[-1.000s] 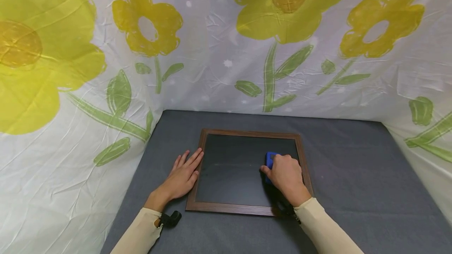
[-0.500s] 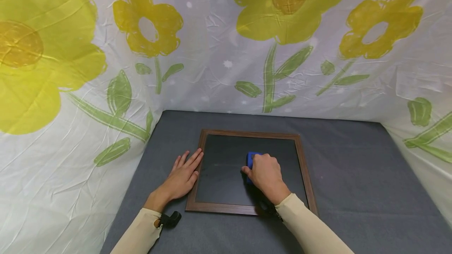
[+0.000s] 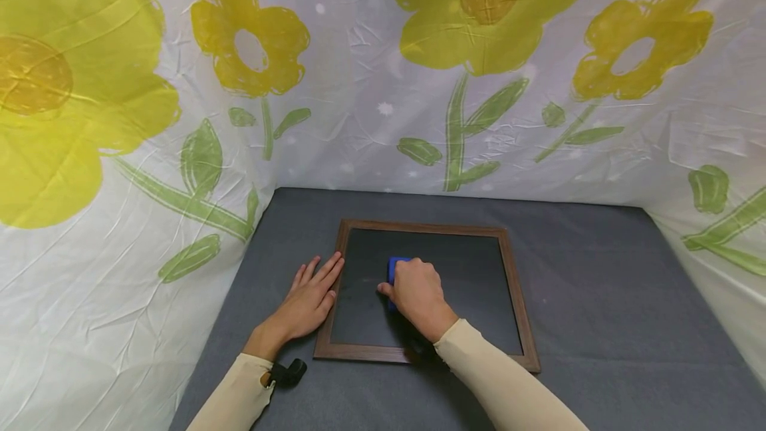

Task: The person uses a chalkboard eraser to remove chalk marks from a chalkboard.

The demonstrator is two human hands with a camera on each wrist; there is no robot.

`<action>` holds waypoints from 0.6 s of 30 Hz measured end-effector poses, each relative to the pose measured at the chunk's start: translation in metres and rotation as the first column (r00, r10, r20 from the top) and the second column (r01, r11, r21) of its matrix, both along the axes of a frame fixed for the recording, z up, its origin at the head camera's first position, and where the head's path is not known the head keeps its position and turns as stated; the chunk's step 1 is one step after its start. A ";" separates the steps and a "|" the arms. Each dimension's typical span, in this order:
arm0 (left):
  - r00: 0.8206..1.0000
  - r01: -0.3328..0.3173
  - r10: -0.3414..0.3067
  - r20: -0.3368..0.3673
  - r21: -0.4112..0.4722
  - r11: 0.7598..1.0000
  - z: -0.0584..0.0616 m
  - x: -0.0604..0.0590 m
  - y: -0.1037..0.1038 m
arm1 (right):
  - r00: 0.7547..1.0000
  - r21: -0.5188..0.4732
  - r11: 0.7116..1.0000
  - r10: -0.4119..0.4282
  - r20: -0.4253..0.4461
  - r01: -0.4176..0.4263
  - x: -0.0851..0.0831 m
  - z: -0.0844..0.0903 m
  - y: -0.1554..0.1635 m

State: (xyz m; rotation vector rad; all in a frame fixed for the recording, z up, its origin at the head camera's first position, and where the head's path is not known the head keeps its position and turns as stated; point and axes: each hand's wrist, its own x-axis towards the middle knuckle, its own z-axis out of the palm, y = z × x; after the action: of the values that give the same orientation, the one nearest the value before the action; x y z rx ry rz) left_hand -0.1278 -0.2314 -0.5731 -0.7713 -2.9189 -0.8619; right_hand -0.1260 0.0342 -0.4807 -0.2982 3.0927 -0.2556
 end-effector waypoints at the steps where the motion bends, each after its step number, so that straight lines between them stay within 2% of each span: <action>1: 1.000 -0.001 0.001 -0.001 -0.003 1.000 -0.002 -0.001 -0.001 | 1.000 0.002 1.000 0.005 -0.001 -0.005 -0.001 0.000 -0.003; 8: 1.000 0.013 -0.012 -0.027 0.044 0.999 0.002 0.001 0.000 | 1.000 0.023 0.999 0.027 0.013 -0.027 -0.004 0.001 -0.026; 18: 1.000 -0.015 0.016 0.012 -0.029 0.999 0.018 0.006 0.006 | 0.996 0.116 0.989 0.088 0.000 -0.088 -0.007 0.001 -0.047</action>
State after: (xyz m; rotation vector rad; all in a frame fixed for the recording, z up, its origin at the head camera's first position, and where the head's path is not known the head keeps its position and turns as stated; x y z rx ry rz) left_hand -0.1219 -0.2253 -0.5552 -0.7471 -2.9501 -0.8271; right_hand -0.1329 -0.0132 -0.4794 -0.4306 3.0734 -0.0734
